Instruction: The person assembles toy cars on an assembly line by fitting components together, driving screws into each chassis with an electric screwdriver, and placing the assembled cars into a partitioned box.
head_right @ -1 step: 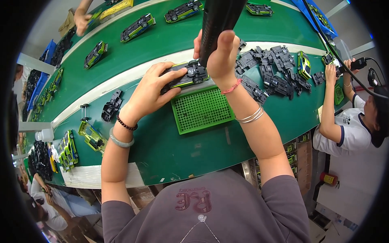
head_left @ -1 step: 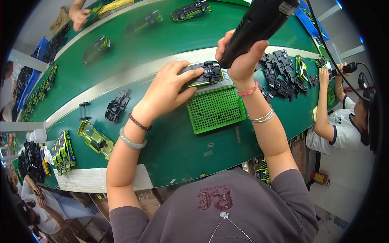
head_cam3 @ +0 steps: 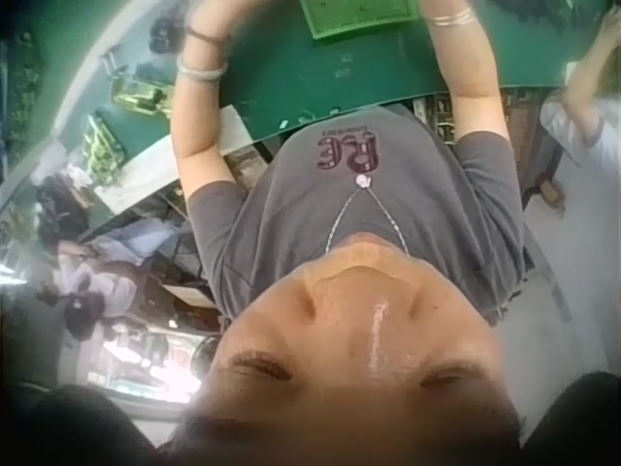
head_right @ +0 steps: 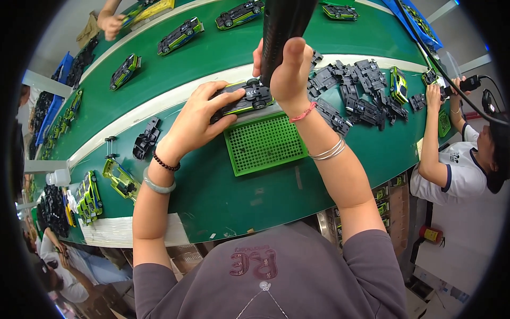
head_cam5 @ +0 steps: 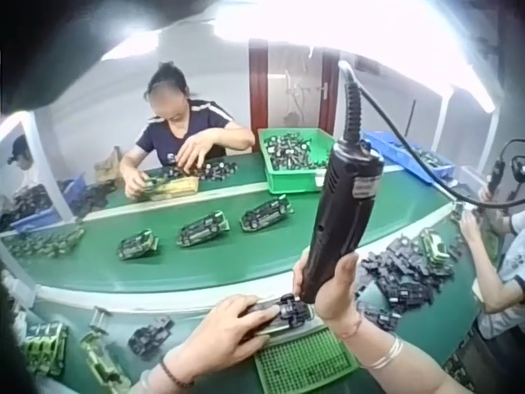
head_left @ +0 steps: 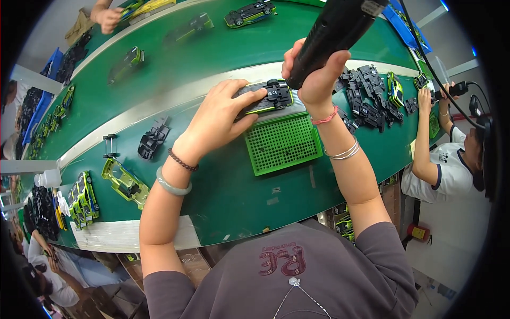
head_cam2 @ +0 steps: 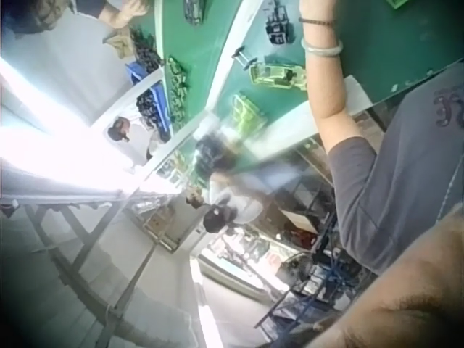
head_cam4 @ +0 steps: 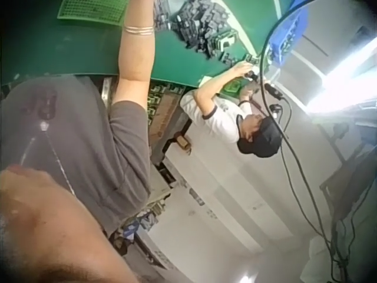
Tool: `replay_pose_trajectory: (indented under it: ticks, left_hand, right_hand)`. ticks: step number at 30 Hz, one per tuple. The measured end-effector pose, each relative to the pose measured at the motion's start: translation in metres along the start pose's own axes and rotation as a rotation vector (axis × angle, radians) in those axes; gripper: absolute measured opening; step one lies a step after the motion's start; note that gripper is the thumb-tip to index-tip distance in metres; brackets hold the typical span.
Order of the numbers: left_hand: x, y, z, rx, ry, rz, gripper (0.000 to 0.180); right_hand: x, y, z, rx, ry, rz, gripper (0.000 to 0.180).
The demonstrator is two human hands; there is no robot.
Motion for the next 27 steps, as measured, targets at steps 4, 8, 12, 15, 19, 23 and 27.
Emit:
replay_pose_trajectory:
  ticks: [4, 8, 12, 15, 19, 23, 27]
  left_hand:
    - [0.001, -0.001, 0.000, 0.020, 0.000, 0.012, 0.043]
    - [0.000, -0.002, 0.000, 0.027, -0.001, 0.011, 0.043]
    - [0.000, -0.001, 0.000, 0.034, -0.046, -0.057, 0.040]
    - [0.001, -0.003, 0.005, 0.027, -0.054, -0.070, 0.040]
    - [0.003, -0.002, 0.004, 0.009, -0.057, -0.088, 0.039]
    - [0.004, -0.005, 0.006, 0.023, -0.052, -0.083, 0.040]
    - [0.004, -0.005, 0.006, 0.023, -0.050, -0.089, 0.040]
  right_hand:
    - [0.002, -0.003, 0.000, 0.014, -0.005, 0.008, 0.088]
    - [0.003, -0.003, -0.003, -0.008, -0.018, 0.030, 0.088]
    - [0.002, -0.001, -0.003, 0.013, 0.025, 0.035, 0.090]
    - [0.015, 0.002, 0.019, -0.166, 0.133, -0.044, 0.092]
    - [0.060, -0.001, 0.046, -0.427, 0.094, 0.004, 0.100]
    - [0.091, -0.001, 0.025, -0.354, -0.021, 0.012, 0.102]
    - [0.097, -0.002, 0.017, -0.246, -0.084, -0.019, 0.103]
Point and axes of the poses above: each hand's wrist, its own x-axis away from the middle knuckle, its own y-axis out of the back of the hand, z = x × y, the point moved 6 cm from there along -x, towards the middle knuckle, and after that the axes turned 10 degrees about x, right-handed, at the moved point
